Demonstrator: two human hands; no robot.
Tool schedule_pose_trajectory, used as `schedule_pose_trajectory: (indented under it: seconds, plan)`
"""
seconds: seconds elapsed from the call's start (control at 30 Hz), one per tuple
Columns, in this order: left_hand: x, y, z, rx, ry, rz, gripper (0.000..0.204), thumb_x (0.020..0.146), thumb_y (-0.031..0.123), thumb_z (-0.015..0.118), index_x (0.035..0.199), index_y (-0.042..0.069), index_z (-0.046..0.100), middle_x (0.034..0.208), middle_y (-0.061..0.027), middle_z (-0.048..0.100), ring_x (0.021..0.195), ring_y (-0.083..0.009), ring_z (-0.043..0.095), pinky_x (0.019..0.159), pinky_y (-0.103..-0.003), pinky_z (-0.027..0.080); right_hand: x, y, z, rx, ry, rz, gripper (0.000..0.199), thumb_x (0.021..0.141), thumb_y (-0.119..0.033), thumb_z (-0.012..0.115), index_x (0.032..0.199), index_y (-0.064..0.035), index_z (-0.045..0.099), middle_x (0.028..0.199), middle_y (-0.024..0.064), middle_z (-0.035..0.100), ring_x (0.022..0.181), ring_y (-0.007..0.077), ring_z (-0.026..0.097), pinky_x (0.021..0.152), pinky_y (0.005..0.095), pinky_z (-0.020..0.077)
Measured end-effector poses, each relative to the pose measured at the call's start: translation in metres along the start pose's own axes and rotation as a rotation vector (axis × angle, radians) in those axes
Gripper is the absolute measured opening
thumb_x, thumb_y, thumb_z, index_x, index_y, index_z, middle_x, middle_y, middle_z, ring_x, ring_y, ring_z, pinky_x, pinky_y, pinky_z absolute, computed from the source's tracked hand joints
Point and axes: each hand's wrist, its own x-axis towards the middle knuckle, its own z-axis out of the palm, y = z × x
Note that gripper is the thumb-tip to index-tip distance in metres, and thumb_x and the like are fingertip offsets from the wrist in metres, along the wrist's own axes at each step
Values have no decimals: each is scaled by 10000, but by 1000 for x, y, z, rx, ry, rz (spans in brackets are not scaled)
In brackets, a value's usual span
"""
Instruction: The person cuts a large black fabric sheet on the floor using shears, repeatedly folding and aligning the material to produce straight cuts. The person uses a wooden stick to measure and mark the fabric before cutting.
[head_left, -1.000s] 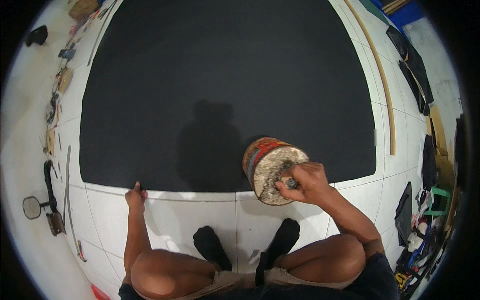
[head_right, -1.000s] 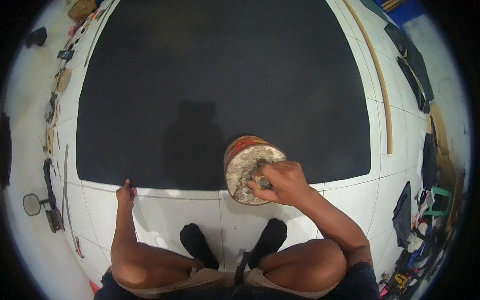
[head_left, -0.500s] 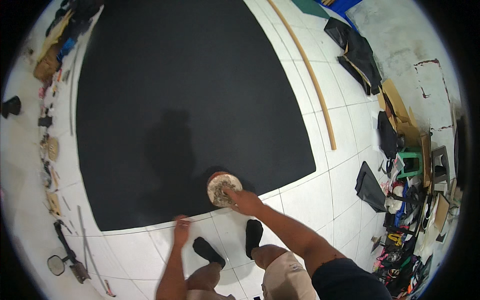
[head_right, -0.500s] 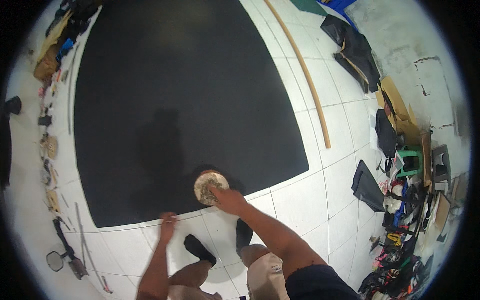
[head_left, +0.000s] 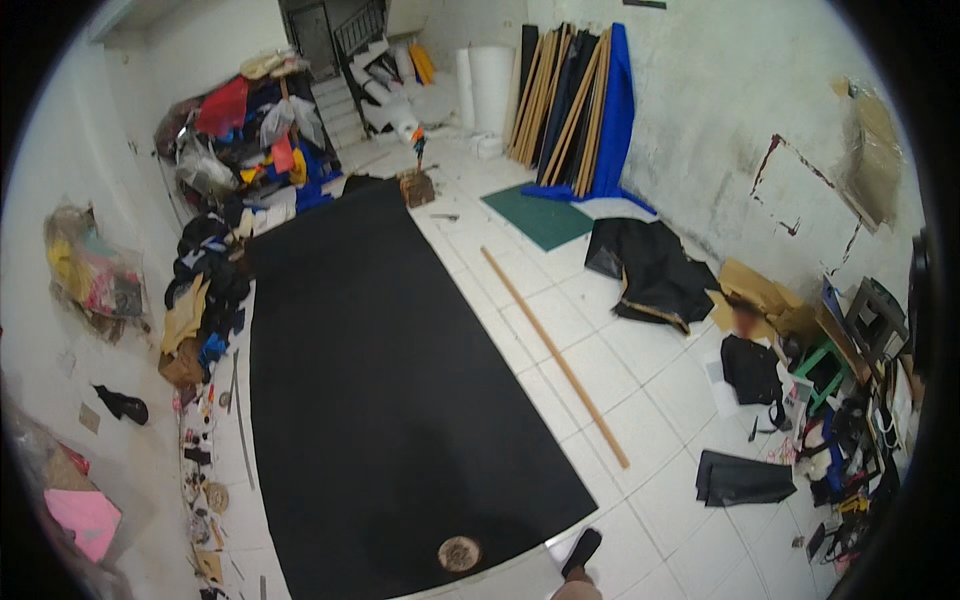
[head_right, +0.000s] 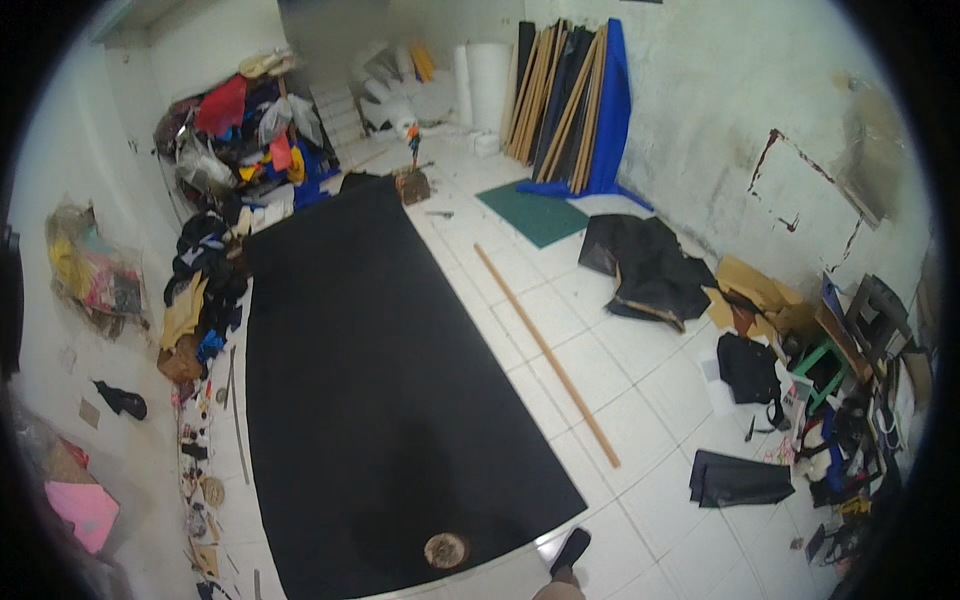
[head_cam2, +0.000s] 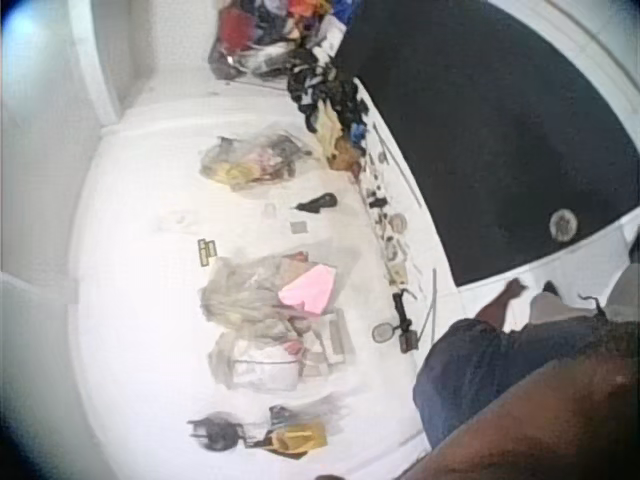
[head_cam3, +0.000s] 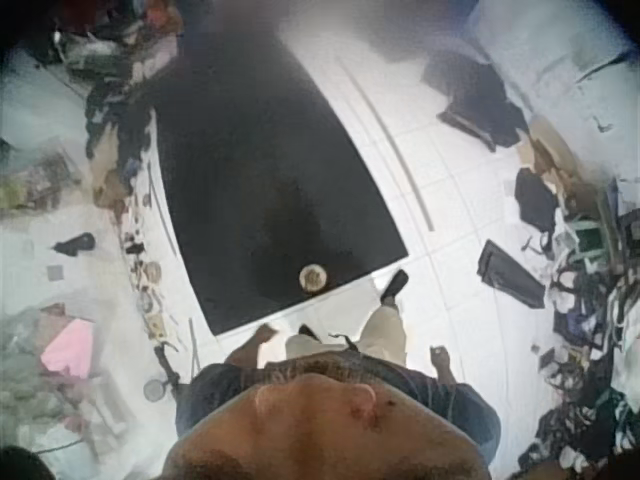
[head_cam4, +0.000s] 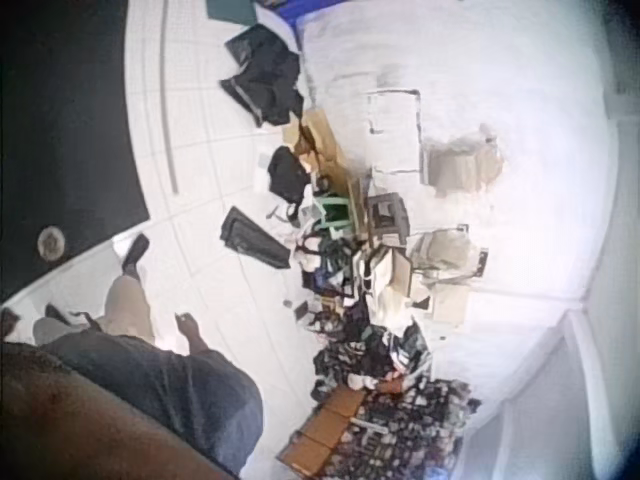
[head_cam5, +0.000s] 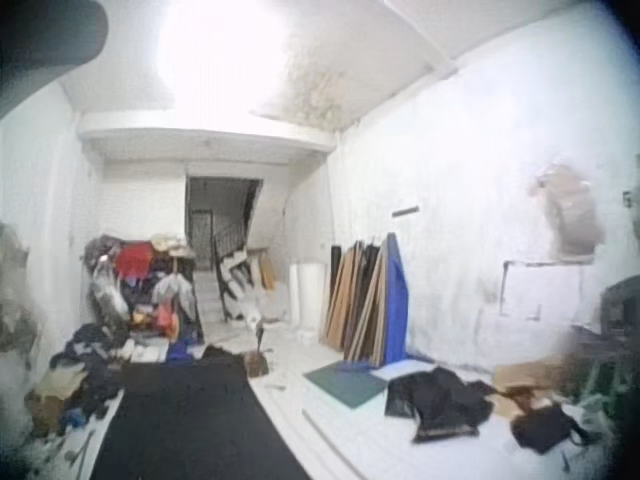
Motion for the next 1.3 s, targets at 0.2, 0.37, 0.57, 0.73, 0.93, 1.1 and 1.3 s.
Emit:
schedule_pose_trajectory:
  seconds: [0.2,0.37,0.57,0.73,0.93,1.1,1.3]
  plan:
    - [131,68,-53,999,138,-688,292,956,280,515,1027,94,729,972,-186,707,878,-297,685,790,-416,520,130,59,-65,-185,-404,41,394,973,-377,463,908,-72,704,855,182,692,775,376,630,688,524,486]
    - [393,135,40,-114,126,-858,235,955,255,576,1007,67,708,963,-160,679,862,-319,627,794,-440,502,358,8,-159,-33,184,-402,366,969,-408,530,890,-84,680,719,129,633,620,292,548,567,435,459]
    - [544,190,14,-181,96,-972,331,950,327,568,1107,54,671,1095,-159,647,999,-301,596,871,-414,475,538,-250,-331,299,22,-142,434,851,-394,692,1076,-23,666,936,203,708,879,311,691,788,395,540]
    - [626,164,-36,-113,-23,-1223,429,946,387,561,1191,44,639,1205,-159,621,1114,-286,570,936,-393,453,663,-258,-380,238,100,-209,385,847,-324,715,1098,-38,652,834,145,696,765,274,669,722,363,532]
    - [965,243,-130,-139,282,-652,463,913,376,607,1197,10,637,1157,-151,673,1085,-291,629,933,-381,479,710,-36,-448,308,233,234,316,969,-388,540,915,-104,668,685,75,588,618,221,509,570,376,453]
    - [1107,292,-294,-352,615,-654,408,916,332,634,1166,10,650,1138,-161,674,1060,-254,636,922,-352,485,760,-203,-409,248,-290,401,300,942,-359,561,941,-78,665,698,96,606,620,243,547,583,404,472]
    - [1189,240,-316,-289,663,-861,426,913,381,604,1173,48,661,1183,-169,661,1120,-304,614,967,-382,468,988,-330,-477,156,-365,244,295,910,-325,587,973,-46,661,713,120,627,623,270,592,597,438,495]
